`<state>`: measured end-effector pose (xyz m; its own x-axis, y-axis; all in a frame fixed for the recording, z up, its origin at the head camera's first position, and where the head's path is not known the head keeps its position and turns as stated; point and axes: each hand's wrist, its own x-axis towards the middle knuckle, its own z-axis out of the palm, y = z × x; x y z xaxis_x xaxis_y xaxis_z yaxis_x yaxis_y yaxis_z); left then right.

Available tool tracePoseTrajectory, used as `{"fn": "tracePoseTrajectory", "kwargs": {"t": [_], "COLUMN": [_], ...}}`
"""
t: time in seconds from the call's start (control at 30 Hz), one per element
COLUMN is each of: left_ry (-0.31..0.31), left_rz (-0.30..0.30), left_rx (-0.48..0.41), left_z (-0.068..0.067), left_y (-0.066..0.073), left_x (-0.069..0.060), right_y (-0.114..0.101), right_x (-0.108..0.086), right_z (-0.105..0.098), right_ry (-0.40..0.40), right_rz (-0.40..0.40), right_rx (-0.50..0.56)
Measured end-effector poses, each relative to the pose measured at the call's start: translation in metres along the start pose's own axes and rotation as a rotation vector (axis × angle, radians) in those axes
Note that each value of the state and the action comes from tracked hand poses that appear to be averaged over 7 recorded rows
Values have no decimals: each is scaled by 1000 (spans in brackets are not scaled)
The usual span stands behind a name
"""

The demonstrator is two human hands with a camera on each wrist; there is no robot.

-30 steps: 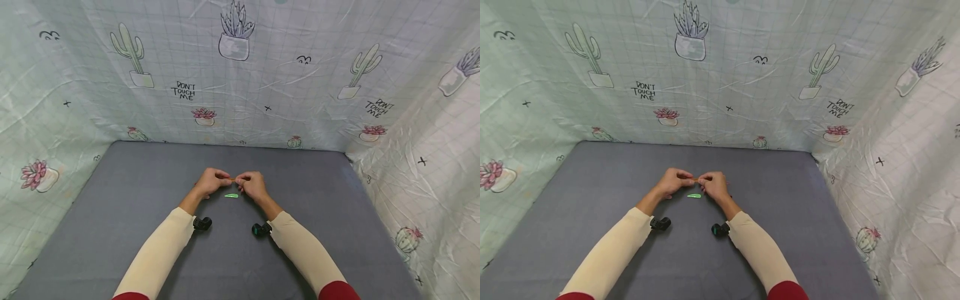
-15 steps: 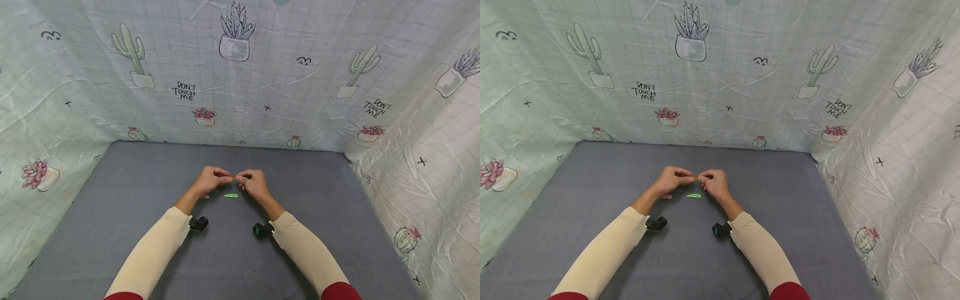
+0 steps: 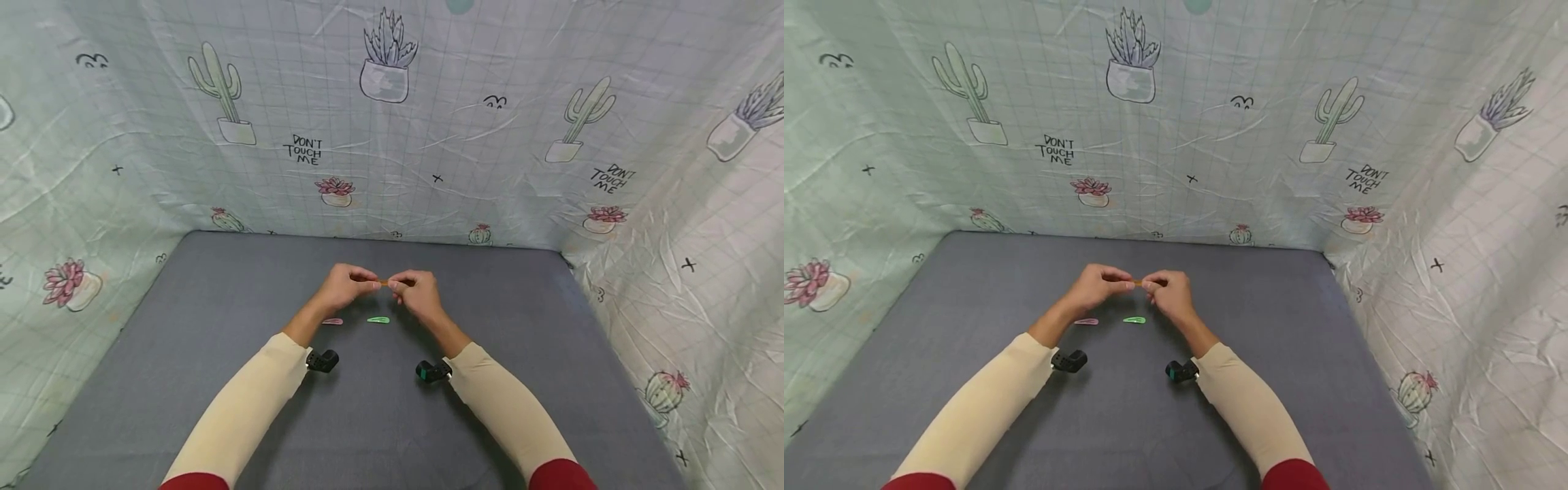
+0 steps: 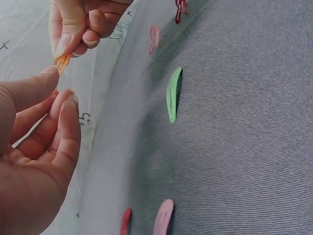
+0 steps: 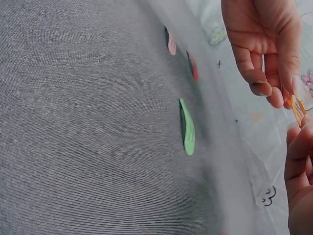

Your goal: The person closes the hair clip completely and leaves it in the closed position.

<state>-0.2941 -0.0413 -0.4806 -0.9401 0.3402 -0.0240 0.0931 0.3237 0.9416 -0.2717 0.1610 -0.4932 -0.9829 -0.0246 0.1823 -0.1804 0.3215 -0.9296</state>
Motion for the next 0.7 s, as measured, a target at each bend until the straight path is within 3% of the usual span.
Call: {"fn": "tracePoseTrajectory", "kwargs": {"t": [0.23, 0.7], "left_ry": [3, 35], "left_rz": [-8, 73], "left_rx": [-36, -40], "left_z": [-1, -2], "left_y": [8, 18], "left_x": [3, 4], "right_y": [-4, -13], "right_x": [3, 4], "right_z": [-4, -10], "right_ry": [31, 39], "right_rz": [-32, -85], "right_rx": [4, 65]}}
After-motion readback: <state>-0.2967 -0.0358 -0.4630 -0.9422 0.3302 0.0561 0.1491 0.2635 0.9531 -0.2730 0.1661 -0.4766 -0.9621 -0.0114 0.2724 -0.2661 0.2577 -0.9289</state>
